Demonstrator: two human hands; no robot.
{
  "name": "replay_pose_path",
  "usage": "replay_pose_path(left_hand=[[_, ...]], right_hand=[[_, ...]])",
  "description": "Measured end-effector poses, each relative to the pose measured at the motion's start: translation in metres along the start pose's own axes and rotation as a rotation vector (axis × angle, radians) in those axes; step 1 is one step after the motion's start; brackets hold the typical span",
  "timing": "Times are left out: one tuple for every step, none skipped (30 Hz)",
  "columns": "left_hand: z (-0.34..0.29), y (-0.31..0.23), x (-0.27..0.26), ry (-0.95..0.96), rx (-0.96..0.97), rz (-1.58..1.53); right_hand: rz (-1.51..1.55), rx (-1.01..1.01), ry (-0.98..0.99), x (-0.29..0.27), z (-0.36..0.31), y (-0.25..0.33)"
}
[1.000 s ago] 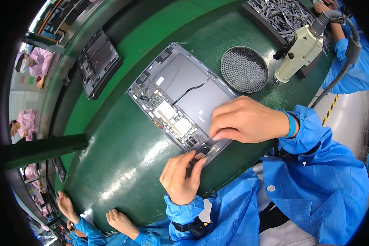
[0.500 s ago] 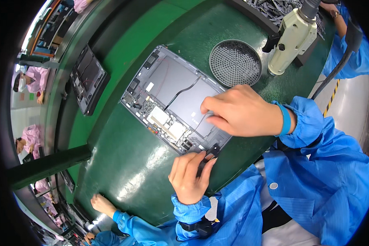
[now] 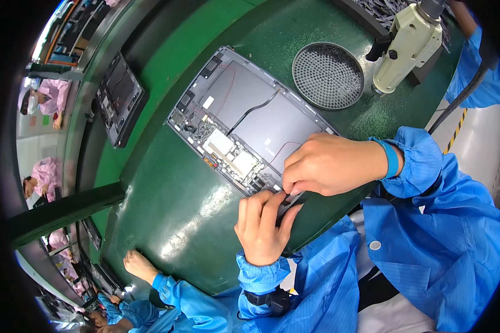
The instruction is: The person assembles internal components into a tablet and screws parts of the tablet together using an electric screwdriver.
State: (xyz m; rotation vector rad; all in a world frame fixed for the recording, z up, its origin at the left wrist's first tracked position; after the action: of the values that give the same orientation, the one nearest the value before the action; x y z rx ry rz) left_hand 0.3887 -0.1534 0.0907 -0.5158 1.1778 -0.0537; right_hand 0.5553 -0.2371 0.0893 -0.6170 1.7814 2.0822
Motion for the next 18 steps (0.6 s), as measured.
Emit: replay_pose_path(left_hand=[[0.000,0.000,0.000,0.006,-0.001,0.027],[0.001,-0.001,0.000,0.005,-0.001,0.029],[0.001,-0.001,0.001,0.014,0.010,0.053],[0.002,-0.002,0.002,0.023,0.021,0.078],[0.002,-0.002,0.002,0.023,0.022,0.077],[0.003,-0.002,0.003,0.025,0.036,0.100],[0.005,-0.002,0.005,0.024,0.053,0.122],[0.006,-0.002,0.006,0.018,0.061,0.111],[0.007,-0.001,0.006,0.032,0.084,0.144],[0.006,0.001,0.005,0.042,0.110,0.174],[0.005,0.002,0.003,0.029,0.131,0.196],[0.004,0.002,0.003,0.045,0.135,0.206],[0.005,0.002,0.002,0.060,0.140,0.215],[0.004,0.001,0.001,0.061,0.164,0.221],[0.006,0.001,-0.001,0.067,0.196,0.227],[0.009,-0.001,-0.002,0.072,0.237,0.222],[0.015,-0.002,-0.001,0.055,0.255,0.212],[0.019,-0.002,-0.002,0.112,0.285,0.194]], right_hand=[[0.003,-0.002,0.001,0.000,0.000,0.000],[-0.005,0.019,-0.001,-0.001,-0.001,0.000],[-0.013,0.039,-0.002,-0.001,-0.002,0.000],[-0.015,0.037,-0.001,-0.003,-0.003,0.000],[-0.009,0.029,-0.026,-0.003,-0.004,0.000],[-0.004,0.023,-0.052,-0.004,-0.006,0.001],[-0.009,0.027,-0.053,-0.003,-0.007,0.000],[-0.111,-0.025,-0.076,-0.003,-0.010,-0.001],[-0.218,-0.074,-0.099,-0.004,-0.012,0.002],[-0.238,-0.080,-0.115,-0.005,-0.013,0.008],[-0.273,-0.089,-0.122,-0.007,-0.014,0.016],[-0.219,-0.082,-0.238,-0.015,-0.017,0.025],[-0.212,-0.202,-0.549,-0.021,-0.028,0.024],[-0.349,-0.245,-0.810,-0.036,-0.048,0.023],[-0.487,-0.292,-1.079,-0.049,-0.067,0.026],[-0.522,-0.442,-1.355,-0.058,-0.078,0.013],[-0.613,-0.434,-1.417,-0.066,-0.082,0.006],[-0.487,-0.441,-1.498,-0.071,-0.075,0.000]])
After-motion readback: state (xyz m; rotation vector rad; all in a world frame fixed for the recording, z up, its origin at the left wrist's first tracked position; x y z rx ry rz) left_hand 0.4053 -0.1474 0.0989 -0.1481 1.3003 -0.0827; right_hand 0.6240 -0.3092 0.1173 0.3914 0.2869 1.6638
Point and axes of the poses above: each hand's wrist, its own z-axis towards the middle knuckle, its own x-axis out of the palm, y = z × x, the point moved 2 cm from there along z, towards the middle knuckle, and after that the axes turned 8 degrees about z, right-handed, at the moved point
